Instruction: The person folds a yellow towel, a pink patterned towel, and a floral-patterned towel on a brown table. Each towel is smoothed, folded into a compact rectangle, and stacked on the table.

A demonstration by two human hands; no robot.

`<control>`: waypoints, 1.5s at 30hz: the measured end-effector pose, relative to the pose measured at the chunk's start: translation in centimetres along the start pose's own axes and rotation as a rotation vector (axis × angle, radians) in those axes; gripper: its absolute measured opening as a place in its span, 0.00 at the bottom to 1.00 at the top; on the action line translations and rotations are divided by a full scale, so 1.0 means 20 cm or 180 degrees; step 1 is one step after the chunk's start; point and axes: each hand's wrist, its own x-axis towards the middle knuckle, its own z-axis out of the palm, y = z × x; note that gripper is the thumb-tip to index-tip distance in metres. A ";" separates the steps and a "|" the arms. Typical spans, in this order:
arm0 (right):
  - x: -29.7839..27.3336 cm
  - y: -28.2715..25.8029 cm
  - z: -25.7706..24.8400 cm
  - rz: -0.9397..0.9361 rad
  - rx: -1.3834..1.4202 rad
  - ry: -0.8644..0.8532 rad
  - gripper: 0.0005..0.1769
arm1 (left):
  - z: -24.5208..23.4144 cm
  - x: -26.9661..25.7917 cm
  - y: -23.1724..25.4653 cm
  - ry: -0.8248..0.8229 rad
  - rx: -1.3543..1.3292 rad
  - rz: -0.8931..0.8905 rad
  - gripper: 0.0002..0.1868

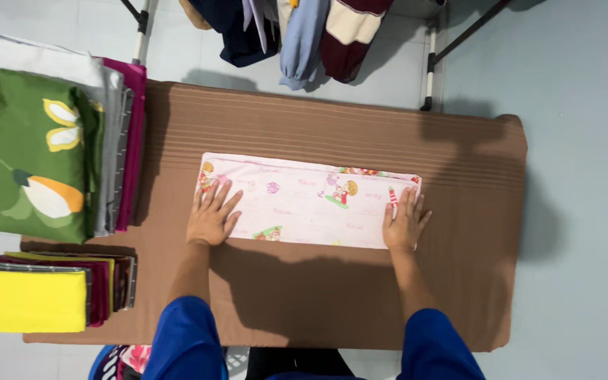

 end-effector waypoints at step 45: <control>-0.76 0.21 -0.43 -0.1905 0.0130 -0.1106 0.33 | -0.12 -0.74 0.09 -0.0592 -0.0426 0.0311 0.21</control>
